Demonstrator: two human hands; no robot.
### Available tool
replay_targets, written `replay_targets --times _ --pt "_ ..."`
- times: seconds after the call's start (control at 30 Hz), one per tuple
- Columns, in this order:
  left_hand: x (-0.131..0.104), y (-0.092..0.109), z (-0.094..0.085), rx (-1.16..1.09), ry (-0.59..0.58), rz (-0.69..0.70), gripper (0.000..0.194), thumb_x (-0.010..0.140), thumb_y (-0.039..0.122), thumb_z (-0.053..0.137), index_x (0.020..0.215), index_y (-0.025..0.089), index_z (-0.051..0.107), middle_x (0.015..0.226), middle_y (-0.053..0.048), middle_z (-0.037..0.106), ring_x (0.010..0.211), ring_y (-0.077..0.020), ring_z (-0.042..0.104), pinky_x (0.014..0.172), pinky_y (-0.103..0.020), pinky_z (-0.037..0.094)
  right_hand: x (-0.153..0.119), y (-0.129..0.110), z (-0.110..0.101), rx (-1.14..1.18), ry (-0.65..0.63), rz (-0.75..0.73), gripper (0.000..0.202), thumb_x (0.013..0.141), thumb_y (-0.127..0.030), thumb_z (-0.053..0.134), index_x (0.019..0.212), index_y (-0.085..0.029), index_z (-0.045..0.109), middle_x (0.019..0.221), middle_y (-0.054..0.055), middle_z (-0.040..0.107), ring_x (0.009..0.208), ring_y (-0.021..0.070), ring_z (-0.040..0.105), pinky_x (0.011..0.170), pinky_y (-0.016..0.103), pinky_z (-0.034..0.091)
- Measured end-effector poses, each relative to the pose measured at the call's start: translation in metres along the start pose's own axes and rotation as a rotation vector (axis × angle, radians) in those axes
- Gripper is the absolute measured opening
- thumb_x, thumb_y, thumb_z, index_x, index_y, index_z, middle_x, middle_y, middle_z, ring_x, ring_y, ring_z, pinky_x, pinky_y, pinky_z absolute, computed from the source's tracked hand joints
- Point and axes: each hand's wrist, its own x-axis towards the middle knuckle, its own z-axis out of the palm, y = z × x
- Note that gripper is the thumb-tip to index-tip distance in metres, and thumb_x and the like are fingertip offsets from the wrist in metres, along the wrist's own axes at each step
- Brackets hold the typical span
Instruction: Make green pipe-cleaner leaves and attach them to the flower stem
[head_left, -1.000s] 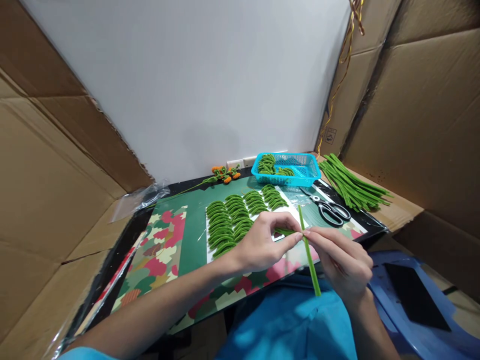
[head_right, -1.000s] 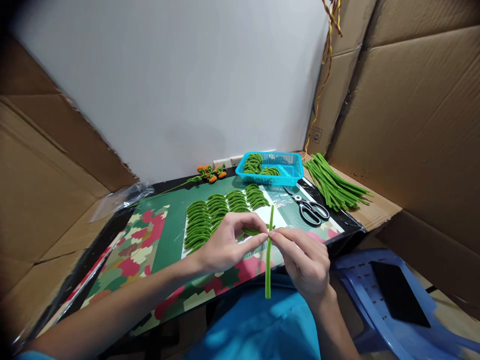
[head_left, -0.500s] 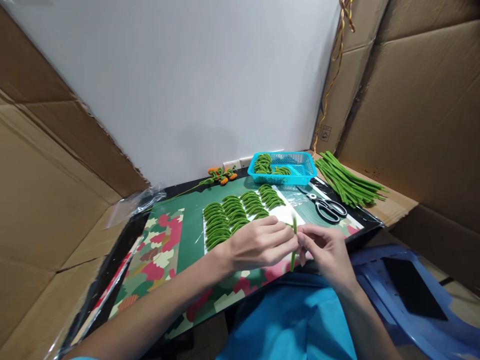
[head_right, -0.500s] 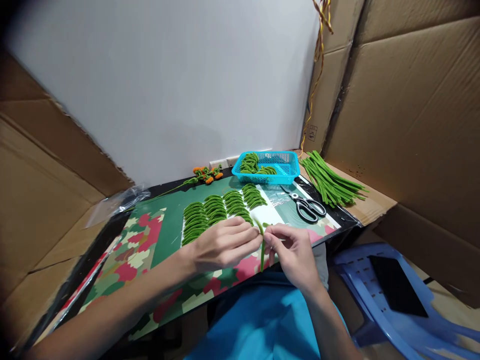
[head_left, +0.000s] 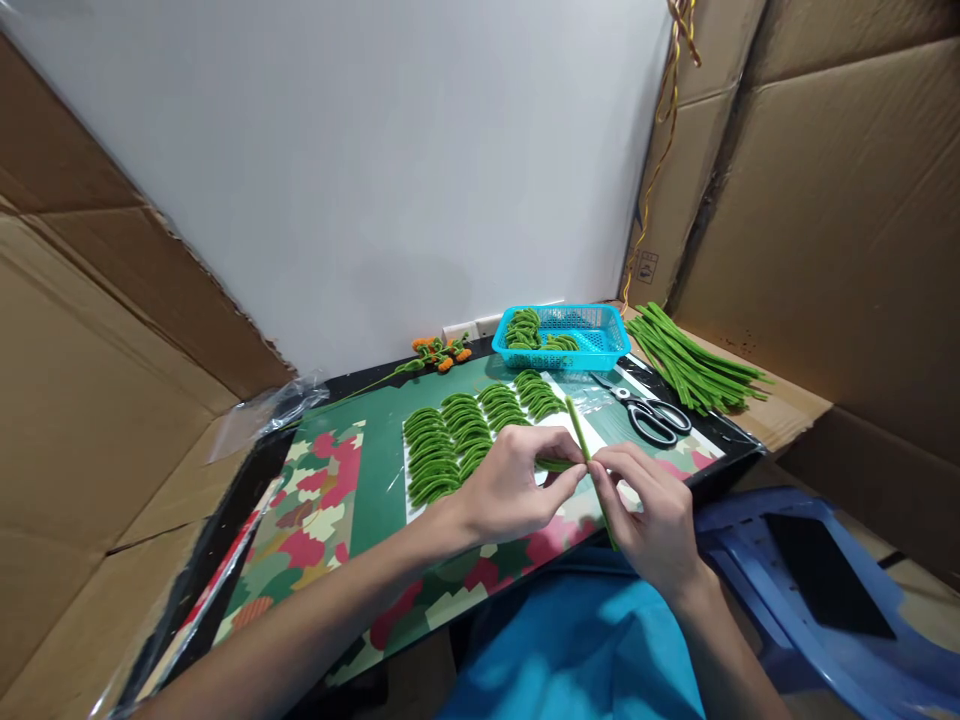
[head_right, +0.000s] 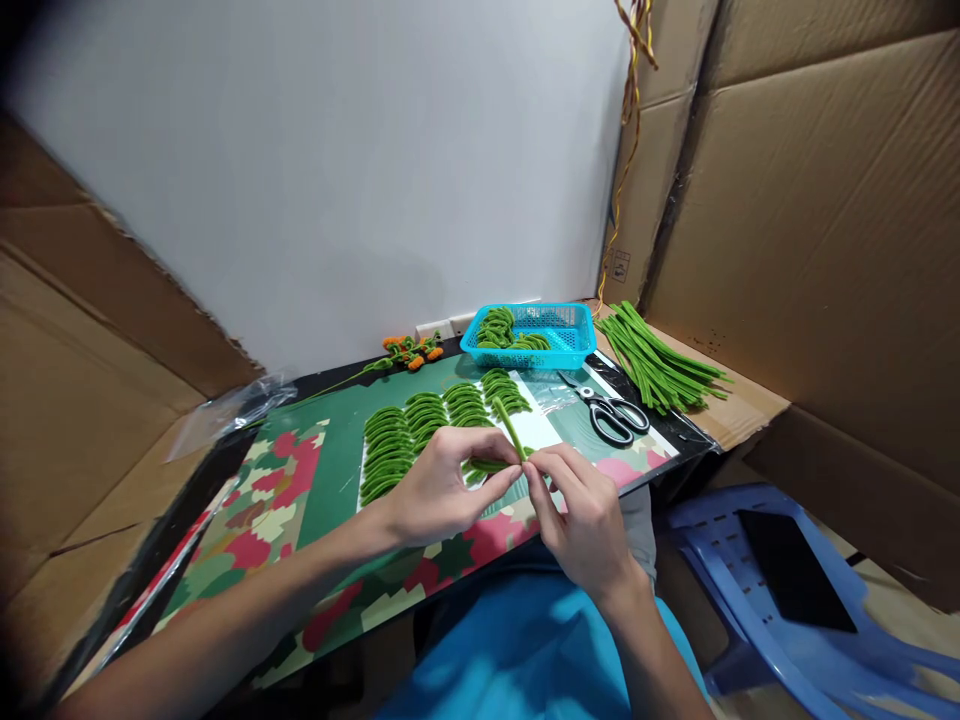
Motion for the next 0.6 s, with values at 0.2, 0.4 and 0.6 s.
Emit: replay_targets --times 0.2,0.4,0.6 --pt "0.0 0.009 0.008 -0.369 -0.006 -0.187 0.016 0.09 0.026 0.075 0.084 0.012 0.071 0.075 -0.004 0.07 0.06 -0.0112 0.06 0.055 -0.022 0.048 -0.007 -0.009 0.022 0.315 0.184 0.238 0.025 0.109 -0.024 0.051 0.085 -0.022 0.058 0.074 -0.002 0.052 0.065 0.0143 0.052 0.06 0.027 0.043" --pt "0.002 0.005 0.015 -0.365 0.061 -0.231 0.021 0.088 0.031 0.08 0.085 0.011 0.073 0.078 -0.004 0.069 0.065 -0.0119 0.06 0.06 -0.022 0.048 -0.008 -0.005 0.03 0.308 0.223 0.327 0.028 0.111 -0.032 0.047 0.086 -0.023 0.055 0.073 -0.004 0.049 0.064 0.0142 0.049 0.06 0.027 0.042" --pt "0.005 -0.002 0.013 -0.216 0.079 -0.183 0.02 0.091 0.033 0.078 0.089 0.013 0.077 0.084 -0.005 0.073 0.076 -0.0146 0.063 0.068 -0.023 0.047 0.003 0.006 0.006 0.117 0.033 0.141 0.024 0.109 -0.023 0.049 0.087 -0.022 0.056 0.076 -0.003 0.052 0.066 0.0138 0.053 0.062 0.026 0.043"
